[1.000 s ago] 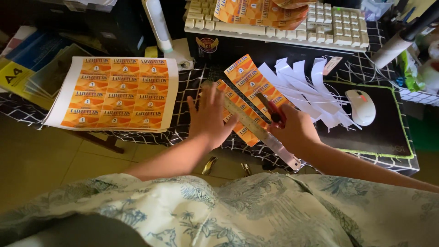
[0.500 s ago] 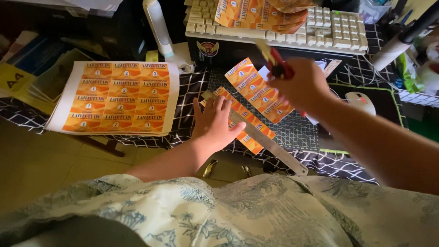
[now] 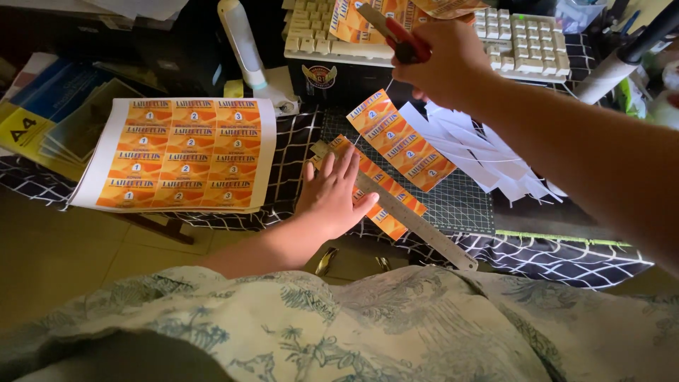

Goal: Cutting printed labels from a sheet using a ruler and a utility knife.

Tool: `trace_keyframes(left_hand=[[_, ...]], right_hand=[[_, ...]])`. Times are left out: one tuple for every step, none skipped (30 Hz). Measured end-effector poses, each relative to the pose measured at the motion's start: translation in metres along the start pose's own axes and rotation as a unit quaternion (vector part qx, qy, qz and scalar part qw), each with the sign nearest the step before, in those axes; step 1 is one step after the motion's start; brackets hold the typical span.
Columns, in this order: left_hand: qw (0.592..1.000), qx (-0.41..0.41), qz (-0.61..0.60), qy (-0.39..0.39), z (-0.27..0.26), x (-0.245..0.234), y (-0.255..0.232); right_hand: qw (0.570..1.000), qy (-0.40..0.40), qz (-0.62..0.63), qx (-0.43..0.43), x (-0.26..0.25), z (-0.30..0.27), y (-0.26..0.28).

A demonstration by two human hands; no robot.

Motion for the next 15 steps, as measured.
trace_keyframes(left_hand=[[1.0,0.0,0.0,0.0,0.0,0.0,0.0],[0.999,0.016,0.014,-0.034,0.0,-0.007,-0.003],[0.997,0.032,0.027,-0.068,-0.002,-0.014,-0.006],[0.997,0.032,0.027,-0.067,-0.001,-0.013,-0.005],[0.997,0.034,0.025,-0.065,-0.001,-0.012,-0.005],[0.997,0.035,0.022,-0.063,0.0,-0.011,-0.004],[0.997,0.035,0.022,-0.063,0.0,-0.012,-0.004],[0.997,0.038,0.02,-0.069,-0.001,-0.014,-0.005],[0.996,0.041,0.018,-0.075,-0.001,-0.016,-0.005],[0.996,0.039,0.017,-0.076,0.0,-0.018,-0.005],[0.998,0.032,0.019,-0.053,0.003,-0.016,-0.003],[0.999,0.026,0.021,-0.031,0.006,-0.014,-0.001],[0.999,0.024,0.019,-0.032,0.007,-0.014,0.001],[0.999,0.028,0.01,-0.021,0.009,-0.012,0.003],[0.999,0.033,0.001,-0.01,0.011,-0.011,0.004]], right_hand=[[1.0,0.0,0.001,0.0,-0.002,0.003,0.001],[1.0,0.009,-0.002,-0.012,-0.002,0.007,0.005],[1.0,0.018,-0.004,-0.023,-0.002,0.01,0.009],[1.0,0.018,-0.004,-0.023,-0.004,0.015,0.005],[0.999,0.008,-0.015,-0.03,-0.007,0.02,0.003],[0.999,-0.003,-0.027,-0.038,-0.011,0.025,0.0],[0.999,-0.002,-0.027,-0.038,-0.016,0.026,-0.004],[0.998,-0.02,-0.039,-0.037,-0.024,0.027,-0.009],[0.997,-0.038,-0.05,-0.035,-0.032,0.028,-0.013],[0.997,-0.036,-0.051,-0.036,-0.04,0.018,-0.007],[0.997,-0.032,-0.075,-0.005,-0.048,0.008,-0.007],[0.994,-0.028,-0.099,0.026,-0.056,-0.003,-0.007],[0.994,-0.027,-0.1,0.025,-0.065,-0.019,-0.021],[0.977,-0.067,-0.202,0.004,-0.082,-0.036,-0.027],[0.949,-0.105,-0.298,-0.02,-0.097,-0.053,-0.032]])
Point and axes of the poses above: each hand's wrist, its own z-axis towards the middle knuckle, its own x-axis out of the palm, y = z × x, the point moved 10 cm from there along z, towards the middle knuckle, and after that the axes turned 7 degrees about y, right-handed, at the moved point
